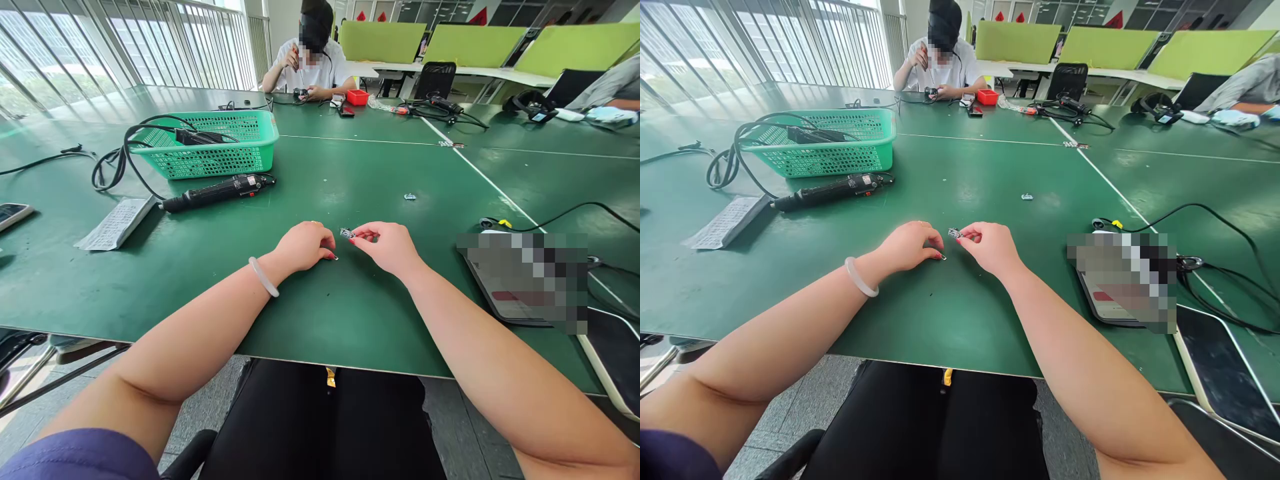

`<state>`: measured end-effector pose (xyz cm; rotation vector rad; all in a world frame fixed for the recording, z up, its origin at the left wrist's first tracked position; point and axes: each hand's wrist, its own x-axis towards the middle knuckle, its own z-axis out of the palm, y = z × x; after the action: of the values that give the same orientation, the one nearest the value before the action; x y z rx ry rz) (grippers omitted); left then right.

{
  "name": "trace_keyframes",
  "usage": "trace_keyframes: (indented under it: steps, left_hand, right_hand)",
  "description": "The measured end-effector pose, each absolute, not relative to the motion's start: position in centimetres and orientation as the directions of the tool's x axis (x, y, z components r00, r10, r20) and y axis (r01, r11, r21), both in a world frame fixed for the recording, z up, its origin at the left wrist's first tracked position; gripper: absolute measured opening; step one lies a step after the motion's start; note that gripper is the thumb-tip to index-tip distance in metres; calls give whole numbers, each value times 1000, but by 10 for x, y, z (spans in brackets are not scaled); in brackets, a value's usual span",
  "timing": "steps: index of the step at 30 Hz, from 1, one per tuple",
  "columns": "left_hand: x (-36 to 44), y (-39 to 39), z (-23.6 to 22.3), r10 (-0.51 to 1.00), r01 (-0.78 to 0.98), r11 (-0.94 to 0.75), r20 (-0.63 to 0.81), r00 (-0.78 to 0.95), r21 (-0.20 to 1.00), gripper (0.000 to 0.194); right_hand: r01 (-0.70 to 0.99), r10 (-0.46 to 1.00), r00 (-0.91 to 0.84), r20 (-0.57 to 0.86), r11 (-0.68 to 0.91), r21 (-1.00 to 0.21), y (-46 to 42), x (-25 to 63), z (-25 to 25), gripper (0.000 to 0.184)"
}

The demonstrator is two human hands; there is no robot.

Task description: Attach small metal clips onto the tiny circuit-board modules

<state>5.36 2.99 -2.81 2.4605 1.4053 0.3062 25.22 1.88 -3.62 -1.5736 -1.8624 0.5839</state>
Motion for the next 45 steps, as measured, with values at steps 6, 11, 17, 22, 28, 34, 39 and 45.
trace_keyframes:
  steps: [6, 11, 17, 22, 28, 34, 39, 45]
  left_hand:
    - [51, 31, -29, 845, 790, -516, 46, 533, 330, 12]
    - [55, 32, -36, 802, 759, -589, 87, 591, 277, 13]
    - [55, 32, -38, 808, 760, -585, 129, 575, 283, 19]
    - [56, 29, -34, 842, 779, -537, 145, 520, 325, 18]
    - [58, 25, -33, 864, 781, -493, 105, 493, 384, 16]
    - [58, 23, -30, 877, 800, -475, 120, 466, 365, 13]
    - [57, 24, -27, 871, 754, -491, 231, 433, 437, 17]
    - [57, 26, -29, 804, 769, -580, 347, 484, 271, 27]
  right_hand:
    - [736, 979, -150, 141, 205, -645, 21, 254, -40, 16]
    - [752, 972, -182, 146, 233, -617, 21, 253, -41, 14]
    - [779, 961, -229, 157, 277, -562, 21, 252, -42, 13]
    - [777, 949, -270, 162, 314, -545, 21, 251, -46, 15]
    - [779, 956, -255, 143, 291, -556, 20, 250, -45, 14]
    - [775, 955, -258, 143, 293, -560, 19, 249, -42, 14]
    - [745, 955, -258, 142, 291, -601, 18, 248, -43, 16]
    - [690, 955, -255, 149, 288, -664, 16, 247, -42, 14]
